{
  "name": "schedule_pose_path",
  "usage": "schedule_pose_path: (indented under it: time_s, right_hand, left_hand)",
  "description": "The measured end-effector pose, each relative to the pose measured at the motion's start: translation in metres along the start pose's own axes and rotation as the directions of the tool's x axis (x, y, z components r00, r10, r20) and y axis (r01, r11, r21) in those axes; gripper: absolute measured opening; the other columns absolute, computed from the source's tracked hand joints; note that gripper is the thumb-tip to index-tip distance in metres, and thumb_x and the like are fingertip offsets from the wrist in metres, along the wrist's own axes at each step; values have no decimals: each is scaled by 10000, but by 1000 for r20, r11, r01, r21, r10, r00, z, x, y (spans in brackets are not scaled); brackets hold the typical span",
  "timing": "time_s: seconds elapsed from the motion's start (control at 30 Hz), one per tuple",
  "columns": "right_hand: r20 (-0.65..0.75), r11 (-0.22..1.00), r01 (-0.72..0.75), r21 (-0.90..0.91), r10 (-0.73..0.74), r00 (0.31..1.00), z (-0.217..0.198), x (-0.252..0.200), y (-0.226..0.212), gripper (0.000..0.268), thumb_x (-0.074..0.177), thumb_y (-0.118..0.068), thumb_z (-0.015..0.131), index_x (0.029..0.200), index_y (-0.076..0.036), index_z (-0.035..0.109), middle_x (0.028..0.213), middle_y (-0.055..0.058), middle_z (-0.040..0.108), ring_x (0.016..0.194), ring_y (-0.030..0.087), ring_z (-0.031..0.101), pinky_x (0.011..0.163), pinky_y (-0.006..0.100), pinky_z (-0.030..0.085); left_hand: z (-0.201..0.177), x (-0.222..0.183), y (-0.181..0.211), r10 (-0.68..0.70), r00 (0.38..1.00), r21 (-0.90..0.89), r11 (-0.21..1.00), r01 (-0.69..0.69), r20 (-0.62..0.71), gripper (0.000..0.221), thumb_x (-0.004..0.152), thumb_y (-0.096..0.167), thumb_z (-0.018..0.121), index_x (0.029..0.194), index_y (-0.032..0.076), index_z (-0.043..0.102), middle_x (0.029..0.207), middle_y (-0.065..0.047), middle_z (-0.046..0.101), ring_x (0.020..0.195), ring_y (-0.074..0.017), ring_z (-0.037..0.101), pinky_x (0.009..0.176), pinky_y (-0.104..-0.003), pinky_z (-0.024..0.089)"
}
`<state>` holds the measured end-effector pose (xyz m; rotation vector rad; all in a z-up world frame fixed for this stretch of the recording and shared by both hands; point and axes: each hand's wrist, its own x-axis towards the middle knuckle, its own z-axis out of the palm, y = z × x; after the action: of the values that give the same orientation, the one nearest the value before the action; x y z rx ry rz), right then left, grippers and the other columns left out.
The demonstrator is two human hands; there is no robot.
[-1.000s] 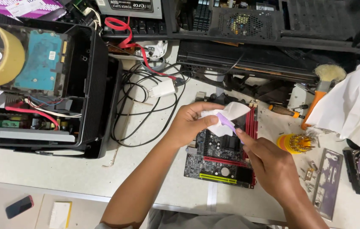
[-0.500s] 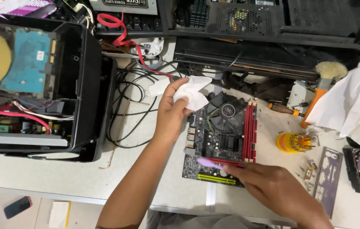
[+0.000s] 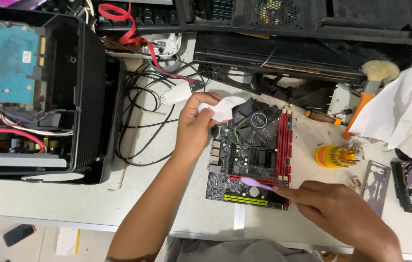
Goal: Cleaning a computer motherboard using a toothbrush and paper towels on a repair bench
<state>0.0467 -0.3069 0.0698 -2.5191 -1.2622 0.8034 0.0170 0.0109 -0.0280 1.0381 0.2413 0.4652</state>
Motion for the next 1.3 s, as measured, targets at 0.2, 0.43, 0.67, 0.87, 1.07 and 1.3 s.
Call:
schedule_pose_path:
  time_s: [0.2, 0.43, 0.67, 0.87, 1.07, 1.3]
  right_hand:
    - [188, 981, -187, 41, 177, 966, -7, -10, 11, 478, 935, -322, 582, 1306, -574, 747, 904, -172, 839, 700, 114, 794, 727, 273, 540]
    - [276, 993, -104, 50, 86, 957, 12, 7, 8, 454, 966, -337, 566, 1346, -537, 715, 933, -111, 796, 782, 121, 775, 718, 260, 531]
    - [-207, 985, 146, -92, -162, 965, 18, 8, -7, 464, 950, -275, 609, 1394, -408, 641, 872, -53, 703, 655, 202, 716, 588, 366, 529]
    - [-104, 988, 156, 17, -154, 983, 11, 2, -7, 500, 948, -256, 618, 1425, -406, 636, 846, -41, 731, 638, 198, 718, 604, 358, 530]
    - [54, 997, -71, 42, 69, 996, 11, -6, 9, 487, 950, -310, 599, 1383, -522, 663, 896, -96, 773, 734, 132, 783, 684, 339, 539]
    - [68, 927, -371, -49, 374, 925, 4, -40, 38, 460, 933, -445, 560, 1362, -587, 646, 883, -120, 779, 802, 132, 768, 751, 328, 536]
  left_hand:
    - [-3, 2, -3, -49, 998, -138, 990, 43, -40, 235, 820, -74, 464, 934, 70, 611, 1084, -140, 654, 954, -213, 602, 661, -302, 513]
    - [-4, 0, 0, -32, 999, -193, 981, 31, -1, 196, 906, 108, 501, 997, 25, 653, 1094, -125, 661, 904, -197, 600, 655, -289, 521]
    - [10, -7, 18, -95, 995, 233, 968, 96, -16, 159, 1015, 231, 557, 1056, 126, 668, 975, -9, 686, 650, -69, 539, 529, -202, 427]
    - [5, -6, 16, -4, 999, 342, 940, -7, 32, 208, 993, 157, 551, 1147, 122, 687, 1047, -15, 720, 853, -94, 594, 774, -242, 458]
    - [6, -6, 22, 54, 998, 446, 892, -68, 43, 205, 1011, 199, 539, 1127, 125, 692, 1082, 1, 705, 967, -121, 623, 880, -268, 465]
    - [12, -7, 20, 182, 959, 606, 745, -279, 217, 165, 1018, 166, 564, 1082, 105, 702, 1052, -47, 654, 1023, -197, 641, 928, -324, 492]
